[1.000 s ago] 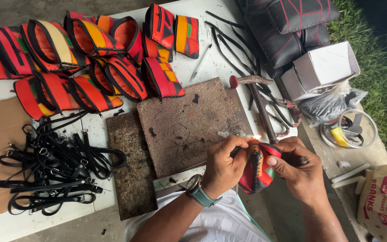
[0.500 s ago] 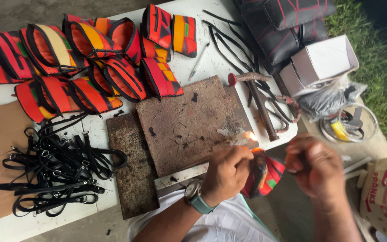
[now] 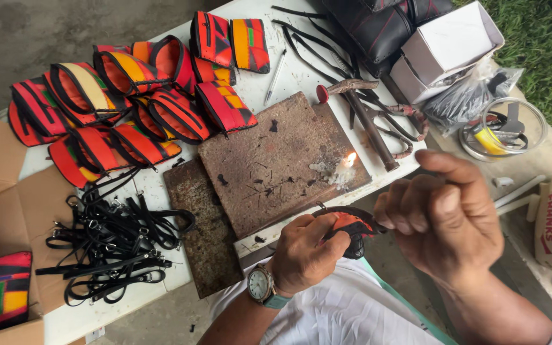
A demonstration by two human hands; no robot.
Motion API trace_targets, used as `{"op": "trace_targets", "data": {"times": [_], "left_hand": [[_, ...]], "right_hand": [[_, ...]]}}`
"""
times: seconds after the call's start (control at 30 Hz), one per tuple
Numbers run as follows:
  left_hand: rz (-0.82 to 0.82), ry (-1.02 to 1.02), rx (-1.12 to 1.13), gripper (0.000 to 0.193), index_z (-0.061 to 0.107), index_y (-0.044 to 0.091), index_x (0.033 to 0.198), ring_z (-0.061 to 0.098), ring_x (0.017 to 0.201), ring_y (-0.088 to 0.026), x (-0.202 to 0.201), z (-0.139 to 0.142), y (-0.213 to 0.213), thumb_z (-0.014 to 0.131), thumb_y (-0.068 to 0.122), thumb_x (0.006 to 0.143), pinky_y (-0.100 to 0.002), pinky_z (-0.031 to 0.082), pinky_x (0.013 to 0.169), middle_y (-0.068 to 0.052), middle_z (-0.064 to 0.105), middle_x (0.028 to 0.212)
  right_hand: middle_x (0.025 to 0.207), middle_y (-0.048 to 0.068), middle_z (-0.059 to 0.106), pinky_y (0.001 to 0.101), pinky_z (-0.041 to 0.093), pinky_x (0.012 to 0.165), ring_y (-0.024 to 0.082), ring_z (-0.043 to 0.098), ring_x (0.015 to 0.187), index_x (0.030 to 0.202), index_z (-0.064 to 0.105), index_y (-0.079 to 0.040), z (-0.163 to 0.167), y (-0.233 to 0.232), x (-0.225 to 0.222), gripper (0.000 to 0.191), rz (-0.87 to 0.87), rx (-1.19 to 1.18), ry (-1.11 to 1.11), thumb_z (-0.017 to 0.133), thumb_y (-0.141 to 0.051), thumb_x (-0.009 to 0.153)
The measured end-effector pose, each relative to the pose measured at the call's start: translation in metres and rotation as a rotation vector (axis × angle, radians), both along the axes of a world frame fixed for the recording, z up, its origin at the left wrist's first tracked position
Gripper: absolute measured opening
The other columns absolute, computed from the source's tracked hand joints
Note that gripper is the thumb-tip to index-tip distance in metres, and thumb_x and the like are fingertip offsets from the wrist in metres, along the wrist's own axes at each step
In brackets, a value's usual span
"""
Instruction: The person singes loose threads on colorful zippered fabric pouches with a lighter flame, then uses scissors to trim excess fabric and threads from the pouch edges. They work through pouches one at a time, setting finished ones on a growing pile beside the work board.
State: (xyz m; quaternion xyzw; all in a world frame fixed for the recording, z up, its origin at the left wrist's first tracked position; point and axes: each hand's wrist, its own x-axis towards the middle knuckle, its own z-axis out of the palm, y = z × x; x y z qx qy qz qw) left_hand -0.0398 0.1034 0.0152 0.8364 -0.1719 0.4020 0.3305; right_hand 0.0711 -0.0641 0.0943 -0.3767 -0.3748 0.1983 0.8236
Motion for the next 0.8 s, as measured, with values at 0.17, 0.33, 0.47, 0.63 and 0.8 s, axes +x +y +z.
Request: {"op": "trace_targets", "data": {"times": [0.17, 0.33, 0.47, 0.63, 0.8], "left_hand": [[0.031, -0.016, -0.106, 0.035, 0.06, 0.004, 0.111, 0.067, 0.081, -0.035, -0.02, -0.005, -0.009, 0.072, -0.009, 0.081, -0.044, 0.056, 0.072, -0.018, 0.065, 0.104], [0.052, -0.061, -0.139, 0.034, 0.059, 0.004, 0.115, 0.069, 0.085, -0.035, -0.023, 0.0, -0.013, 0.072, -0.01, 0.086, -0.044, 0.058, 0.075, -0.019, 0.066, 0.107], [0.078, -0.127, -0.01, 0.039, 0.055, 0.005, 0.119, 0.069, 0.085, -0.031, -0.026, 0.012, -0.002, 0.075, -0.008, 0.089, -0.041, 0.057, 0.074, -0.022, 0.067, 0.117], [0.12, -0.171, 0.083, 0.041, 0.056, 0.006, 0.116, 0.068, 0.079, -0.03, -0.027, 0.023, -0.004, 0.078, -0.005, 0.083, -0.039, 0.055, 0.068, -0.025, 0.066, 0.114], [0.14, -0.114, 0.161, 0.039, 0.057, 0.006, 0.118, 0.065, 0.076, -0.03, -0.026, 0.03, -0.016, 0.076, -0.002, 0.084, -0.038, 0.054, 0.067, -0.026, 0.067, 0.113]], "right_hand": [[0.073, 0.003, 0.043, 0.0336, 0.041, 0.068, 0.012, 0.04, 0.067, 0.139, 0.057, 0.003, -0.029, 0.017, -0.017, 0.033, -0.011, -0.054, -0.024, 0.052, -0.02, 0.117], [0.078, 0.003, 0.042, 0.0351, 0.045, 0.074, 0.014, 0.041, 0.071, 0.139, 0.053, 0.002, -0.014, 0.014, -0.021, 0.036, 0.018, -0.027, 0.064, 0.054, -0.025, 0.115], [0.074, -0.006, 0.046, 0.0244, 0.039, 0.061, 0.004, 0.041, 0.063, 0.144, 0.059, 0.005, 0.031, -0.012, 0.001, 0.043, 0.022, -0.136, 0.159, 0.063, -0.015, 0.107], [0.093, 0.005, 0.077, 0.0281, 0.052, 0.074, 0.009, 0.064, 0.085, 0.121, 0.074, -0.002, 0.034, -0.027, 0.013, 0.041, 0.093, -1.03, -0.256, 0.07, -0.025, 0.088], [0.094, 0.006, 0.08, 0.028, 0.057, 0.079, 0.009, 0.07, 0.086, 0.11, 0.079, -0.002, 0.015, -0.035, 0.016, 0.034, 0.162, -1.073, -0.237, 0.07, -0.027, 0.089]]}}
